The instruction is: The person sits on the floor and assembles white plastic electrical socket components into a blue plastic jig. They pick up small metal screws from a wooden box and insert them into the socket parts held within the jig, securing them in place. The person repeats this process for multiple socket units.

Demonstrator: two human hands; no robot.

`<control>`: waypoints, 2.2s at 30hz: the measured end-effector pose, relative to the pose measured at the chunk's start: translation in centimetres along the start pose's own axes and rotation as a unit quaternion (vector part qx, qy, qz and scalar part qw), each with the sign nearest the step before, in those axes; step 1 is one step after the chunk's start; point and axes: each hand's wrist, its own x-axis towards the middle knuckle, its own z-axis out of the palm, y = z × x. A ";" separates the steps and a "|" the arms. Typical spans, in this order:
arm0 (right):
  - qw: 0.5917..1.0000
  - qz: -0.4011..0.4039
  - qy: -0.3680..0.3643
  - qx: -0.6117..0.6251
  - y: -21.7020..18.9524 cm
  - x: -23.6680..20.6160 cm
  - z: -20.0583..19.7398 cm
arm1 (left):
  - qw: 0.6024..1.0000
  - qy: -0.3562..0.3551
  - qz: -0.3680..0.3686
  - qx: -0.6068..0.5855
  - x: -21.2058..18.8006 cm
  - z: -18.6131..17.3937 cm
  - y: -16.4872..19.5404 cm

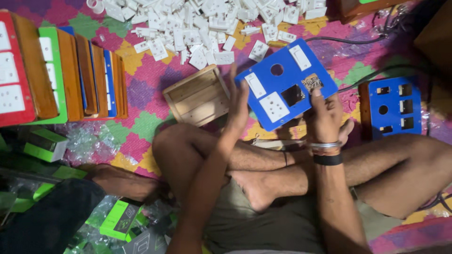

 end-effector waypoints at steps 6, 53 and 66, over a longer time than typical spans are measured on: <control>0.999 0.018 0.035 0.033 -3.5 2.0 -1.5 | 0.788 -0.205 0.369 0.448 -1.2 0.2 3.8; 0.889 -0.068 -0.091 -0.443 4.3 -0.3 -0.7 | 0.962 0.071 -0.104 -0.243 -0.6 -2.0 -0.9; 0.979 0.044 -0.116 -0.163 2.0 2.0 2.7 | 0.976 0.031 -0.174 -0.130 -2.2 0.3 -2.0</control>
